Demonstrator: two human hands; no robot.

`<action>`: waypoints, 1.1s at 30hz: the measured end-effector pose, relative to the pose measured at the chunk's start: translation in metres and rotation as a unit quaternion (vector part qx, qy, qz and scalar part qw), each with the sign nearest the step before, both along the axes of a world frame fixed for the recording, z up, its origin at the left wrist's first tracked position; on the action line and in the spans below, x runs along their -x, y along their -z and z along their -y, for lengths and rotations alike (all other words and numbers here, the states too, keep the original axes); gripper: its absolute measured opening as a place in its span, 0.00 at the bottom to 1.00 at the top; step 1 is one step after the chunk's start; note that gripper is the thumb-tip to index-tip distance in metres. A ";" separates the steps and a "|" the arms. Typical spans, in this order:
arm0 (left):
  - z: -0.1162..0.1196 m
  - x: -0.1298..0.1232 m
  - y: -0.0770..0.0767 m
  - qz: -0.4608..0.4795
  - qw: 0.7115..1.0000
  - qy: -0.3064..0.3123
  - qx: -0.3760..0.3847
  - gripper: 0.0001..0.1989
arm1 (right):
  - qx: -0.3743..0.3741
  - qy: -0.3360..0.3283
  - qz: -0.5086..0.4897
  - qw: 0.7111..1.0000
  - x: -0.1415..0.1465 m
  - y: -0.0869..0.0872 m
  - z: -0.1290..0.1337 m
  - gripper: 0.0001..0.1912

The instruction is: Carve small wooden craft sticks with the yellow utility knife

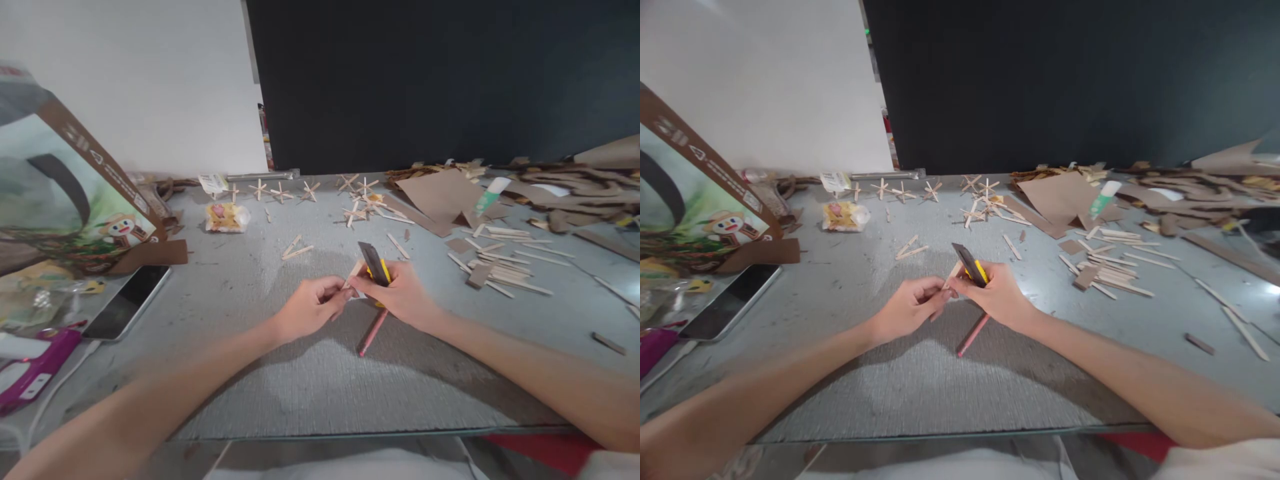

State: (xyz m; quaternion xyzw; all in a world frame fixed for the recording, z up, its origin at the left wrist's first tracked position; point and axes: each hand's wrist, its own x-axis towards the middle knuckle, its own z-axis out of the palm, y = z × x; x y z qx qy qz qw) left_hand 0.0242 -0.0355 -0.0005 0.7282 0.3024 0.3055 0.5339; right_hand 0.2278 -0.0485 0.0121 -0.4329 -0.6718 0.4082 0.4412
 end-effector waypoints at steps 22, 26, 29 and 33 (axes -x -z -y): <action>-0.013 0.005 -0.004 0.112 0.989 -0.070 0.064 0.24 | -0.602 -0.064 0.227 0.763 -0.037 0.010 -0.011 0.20; -0.012 0.005 -0.003 0.132 0.986 -0.077 0.064 0.23 | -0.640 -0.055 0.262 0.721 -0.037 0.009 -0.011 0.15; -0.012 0.006 -0.002 0.134 0.985 -0.078 0.073 0.24 | -0.651 -0.051 0.281 0.704 -0.037 0.009 -0.009 0.11; -0.011 0.006 -0.004 0.130 0.985 -0.085 0.074 0.25 | -0.644 -0.050 0.291 0.706 -0.036 0.008 -0.007 0.11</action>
